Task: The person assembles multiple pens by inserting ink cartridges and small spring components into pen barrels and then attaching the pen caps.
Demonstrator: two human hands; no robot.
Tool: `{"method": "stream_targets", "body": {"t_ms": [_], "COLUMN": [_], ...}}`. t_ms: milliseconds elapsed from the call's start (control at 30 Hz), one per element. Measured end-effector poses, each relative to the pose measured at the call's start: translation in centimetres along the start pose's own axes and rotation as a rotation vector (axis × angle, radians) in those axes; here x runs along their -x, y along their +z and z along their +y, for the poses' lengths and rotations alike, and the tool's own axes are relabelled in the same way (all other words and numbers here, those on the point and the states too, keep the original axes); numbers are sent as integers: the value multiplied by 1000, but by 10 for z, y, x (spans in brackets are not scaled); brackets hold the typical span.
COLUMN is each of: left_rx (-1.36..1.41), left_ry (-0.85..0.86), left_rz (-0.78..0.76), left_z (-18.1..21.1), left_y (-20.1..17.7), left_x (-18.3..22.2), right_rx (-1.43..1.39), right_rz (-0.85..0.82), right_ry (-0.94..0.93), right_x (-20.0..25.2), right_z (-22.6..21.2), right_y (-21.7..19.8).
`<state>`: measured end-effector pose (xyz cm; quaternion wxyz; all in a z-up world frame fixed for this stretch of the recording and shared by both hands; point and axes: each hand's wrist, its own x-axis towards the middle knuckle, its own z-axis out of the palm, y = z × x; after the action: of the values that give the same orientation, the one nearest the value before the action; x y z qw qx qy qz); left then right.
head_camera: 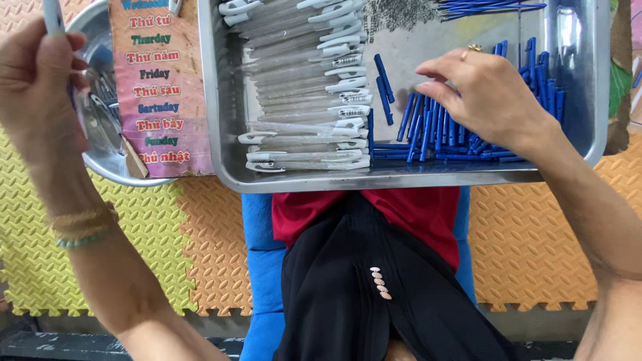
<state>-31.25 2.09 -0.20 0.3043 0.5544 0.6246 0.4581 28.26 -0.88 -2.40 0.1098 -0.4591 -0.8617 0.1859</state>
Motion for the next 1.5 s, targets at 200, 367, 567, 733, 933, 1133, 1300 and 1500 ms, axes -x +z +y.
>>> {"method": "stream_targets", "body": {"t_ms": [200, 367, 567, 733, 933, 1133, 1300, 1500], "left_rx": [-232, -655, -384, -253, -727, -934, -624, 172], "left_ry": [78, 246, 657, 949, 921, 940, 962, 452], "left_rz": [12, 12, -235, -497, -519, -442, -395, -560], "left_z": [-147, -90, 75, 108, 42, 33, 58, 95], "left_y": [-21, -10, 96, 256, 427, 440, 409, 376], "left_x": [-18, -12, 7, 12, -3, -7, -12, -5], "right_rx": [30, 838, 1123, 985, 861, 712, 623, 172], "right_rz": [-166, -152, 98, -17, 40, 158, 186, 139], "right_ry": [117, 139, 66, 64, 48, 39, 39, 85], "right_x": [-36, -28, -5, 0, 18, 32, 37, 33], "right_z": [0, 56, 148, 151, 140, 111, 85, 28], "right_y": [13, 8, 30, 30, 12, -7, -12, -24]}}
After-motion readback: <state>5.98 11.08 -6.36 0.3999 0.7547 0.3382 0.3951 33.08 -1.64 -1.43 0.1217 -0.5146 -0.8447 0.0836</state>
